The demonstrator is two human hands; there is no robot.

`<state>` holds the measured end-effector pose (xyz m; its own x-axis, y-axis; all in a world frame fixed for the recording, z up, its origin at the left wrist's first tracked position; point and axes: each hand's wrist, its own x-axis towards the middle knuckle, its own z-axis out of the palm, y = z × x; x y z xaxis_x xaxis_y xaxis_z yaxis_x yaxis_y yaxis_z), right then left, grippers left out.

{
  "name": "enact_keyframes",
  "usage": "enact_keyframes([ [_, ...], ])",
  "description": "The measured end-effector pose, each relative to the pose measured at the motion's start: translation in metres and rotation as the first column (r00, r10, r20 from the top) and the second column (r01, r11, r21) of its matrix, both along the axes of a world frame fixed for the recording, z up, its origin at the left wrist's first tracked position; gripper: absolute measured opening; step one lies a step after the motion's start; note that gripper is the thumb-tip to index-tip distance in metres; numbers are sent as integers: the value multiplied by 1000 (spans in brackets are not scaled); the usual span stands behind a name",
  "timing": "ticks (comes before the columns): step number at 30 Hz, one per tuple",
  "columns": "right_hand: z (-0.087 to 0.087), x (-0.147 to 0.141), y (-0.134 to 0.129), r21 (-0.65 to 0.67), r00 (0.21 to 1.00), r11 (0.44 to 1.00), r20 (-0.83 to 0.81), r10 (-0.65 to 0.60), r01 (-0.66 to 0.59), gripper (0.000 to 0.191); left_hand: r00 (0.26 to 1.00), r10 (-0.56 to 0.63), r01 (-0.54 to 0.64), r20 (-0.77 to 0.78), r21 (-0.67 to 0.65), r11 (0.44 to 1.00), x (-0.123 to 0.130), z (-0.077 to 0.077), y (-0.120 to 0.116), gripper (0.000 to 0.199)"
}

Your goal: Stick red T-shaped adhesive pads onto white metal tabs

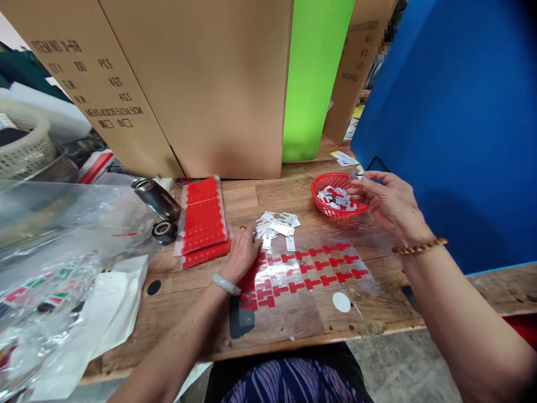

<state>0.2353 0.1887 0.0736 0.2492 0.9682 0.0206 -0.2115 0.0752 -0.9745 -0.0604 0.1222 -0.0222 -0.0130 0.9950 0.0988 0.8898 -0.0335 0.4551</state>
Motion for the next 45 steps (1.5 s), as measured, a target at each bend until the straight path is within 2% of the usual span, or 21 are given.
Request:
enact_keyframes([
  [4, -15, -12, -32, 20, 981, 991, 145, 128, -132, 27, 997, -36, 36, -62, -3, 999, 2, -9, 7, 19],
  [7, -40, -31, -71, -86, 930, 959, 233, 283, -270, 31, 996, -44, 43, -76, -17, 999, 3, -11, 7, 21],
  [10, -66, -53, -108, -227, 867, 894, 241, 436, -387, 27, 998, -22, 22, -58, -11, 1000, 3, -9, 7, 22],
  [12, -78, -67, -125, -230, 807, 865, 316, 499, -445, 21, 1000, 2, -2, -25, 3, 1000, 2, -7, 8, 22],
  [15, -87, -84, -137, -175, 719, 875, 510, 472, -451, 17, 997, 59, -61, 57, 25, 998, -3, 0, 8, 17],
  [18, -93, -95, -139, -43, 615, 885, 703, 357, -464, 19, 974, 144, -153, 177, 39, 987, -10, 9, 0, 14],
  [20, -100, -97, -139, 48, 534, 865, 803, 264, -500, 25, 945, 199, -215, 259, 35, 976, -14, 13, -12, 15],
  [22, -110, -94, -142, 85, 442, 844, 877, 189, -529, 34, 889, 235, -258, 393, 6, 966, -16, 13, -30, 17],
  [23, -115, -90, -144, 86, 400, 839, 902, 163, -537, 37, 838, 240, -262, 489, -24, 965, -16, 11, -40, 18],
  [25, -123, -81, -150, 80, 339, 835, 932, 131, -544, 40, 619, 250, -240, 744, -125, 963, -14, 6, -60, 24],
  [26, -125, -75, -152, 78, 321, 835, 939, 121, -544, 40, 520, 262, -211, 813, -175, 962, -11, 4, -69, 28],
  [28, -126, -65, -156, 70, 307, 835, 944, 121, -545, 41, 386, 303, -179, 871, -252, 951, -5, -1, -84, 34],
  [32, -115, -59, -151, 54, 355, 847, 920, 164, -529, 29, 235, 375, -190, 896, -336, 922, 11, -2, -96, 39],
  [36, -98, -82, -131, 22, 473, 877, 848, 238, -480, 20, 174, 370, -208, 912, -334, 920, 19, 0, -91, 36],
  [38, -94, -99, -120, -18, 488, 879, 826, 282, -476, 17, 172, 362, -216, 916, -323, 921, 19, 0, -87, 35],
  [41, -93, -118, -107, -89, 431, 876, 844, 319, -474, 14, 175, 360, -210, 916, -322, 923, 20, -3, -84, 33],
  [45, -99, -128, -97, -166, 346, 881, 875, 339, -443, 11, 178, 391, -183, 903, -361, 915, 23, -6, -82, 25],
])
